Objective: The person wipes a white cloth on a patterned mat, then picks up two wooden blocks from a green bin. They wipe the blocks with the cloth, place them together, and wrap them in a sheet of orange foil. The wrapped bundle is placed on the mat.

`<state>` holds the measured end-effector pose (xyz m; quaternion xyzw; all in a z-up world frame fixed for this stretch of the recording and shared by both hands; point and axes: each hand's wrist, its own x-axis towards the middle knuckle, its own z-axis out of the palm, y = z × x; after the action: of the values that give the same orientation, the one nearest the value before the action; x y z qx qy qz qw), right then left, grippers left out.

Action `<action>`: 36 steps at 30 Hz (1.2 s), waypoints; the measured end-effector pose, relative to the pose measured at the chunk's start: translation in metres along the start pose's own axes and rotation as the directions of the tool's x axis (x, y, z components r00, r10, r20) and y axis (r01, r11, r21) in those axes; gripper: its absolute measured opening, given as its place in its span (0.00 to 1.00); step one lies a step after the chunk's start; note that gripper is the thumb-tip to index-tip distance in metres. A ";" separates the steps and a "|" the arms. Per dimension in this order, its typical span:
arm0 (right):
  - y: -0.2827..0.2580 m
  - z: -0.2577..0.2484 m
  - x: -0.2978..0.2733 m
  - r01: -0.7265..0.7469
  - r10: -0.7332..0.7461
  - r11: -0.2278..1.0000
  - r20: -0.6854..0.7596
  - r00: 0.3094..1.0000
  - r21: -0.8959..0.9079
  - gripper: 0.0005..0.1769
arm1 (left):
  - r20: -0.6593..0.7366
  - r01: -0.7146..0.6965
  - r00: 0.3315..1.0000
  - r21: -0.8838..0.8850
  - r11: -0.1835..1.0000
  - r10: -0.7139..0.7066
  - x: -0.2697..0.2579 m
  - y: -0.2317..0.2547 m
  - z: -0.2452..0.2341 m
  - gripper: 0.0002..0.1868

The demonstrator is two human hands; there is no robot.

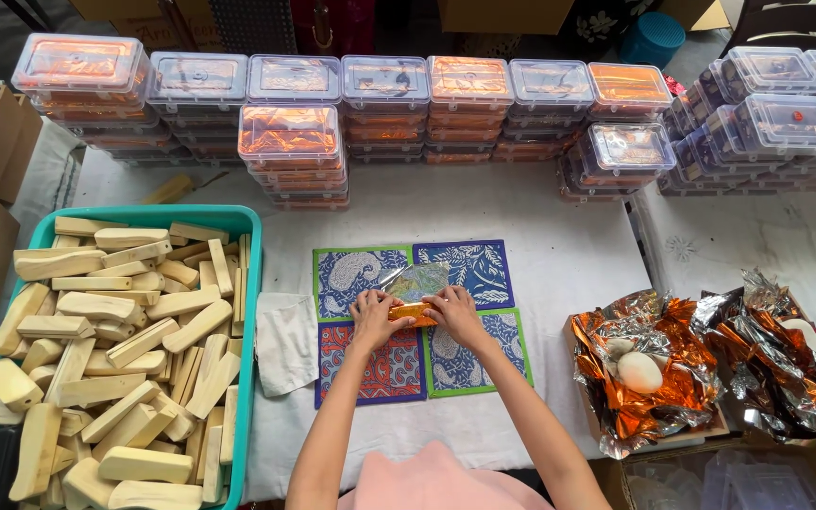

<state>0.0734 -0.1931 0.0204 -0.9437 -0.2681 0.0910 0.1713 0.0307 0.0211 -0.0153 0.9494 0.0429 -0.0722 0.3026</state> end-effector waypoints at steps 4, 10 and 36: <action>-0.006 -0.004 -0.011 0.054 -0.057 0.998 -0.084 0.995 -0.040 0.30 | 0.038 0.011 0.999 0.007 1.000 -0.011 0.001 -0.001 0.002 0.33; -0.014 -0.011 -0.023 0.144 -0.174 0.975 -0.184 0.967 -0.169 0.37 | 0.015 -0.028 1.000 0.033 0.999 0.027 0.001 -0.002 0.004 0.31; -0.025 -0.023 -0.058 0.152 -0.146 0.987 0.109 0.983 -0.056 0.35 | -0.208 -0.319 0.910 0.199 0.927 0.358 -0.095 0.039 -0.002 0.36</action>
<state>0.0188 -0.2106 0.0558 -0.9199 -0.3493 0.1185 0.1332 -0.0575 -0.0129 0.0240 0.9653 -0.0923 0.0937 0.2257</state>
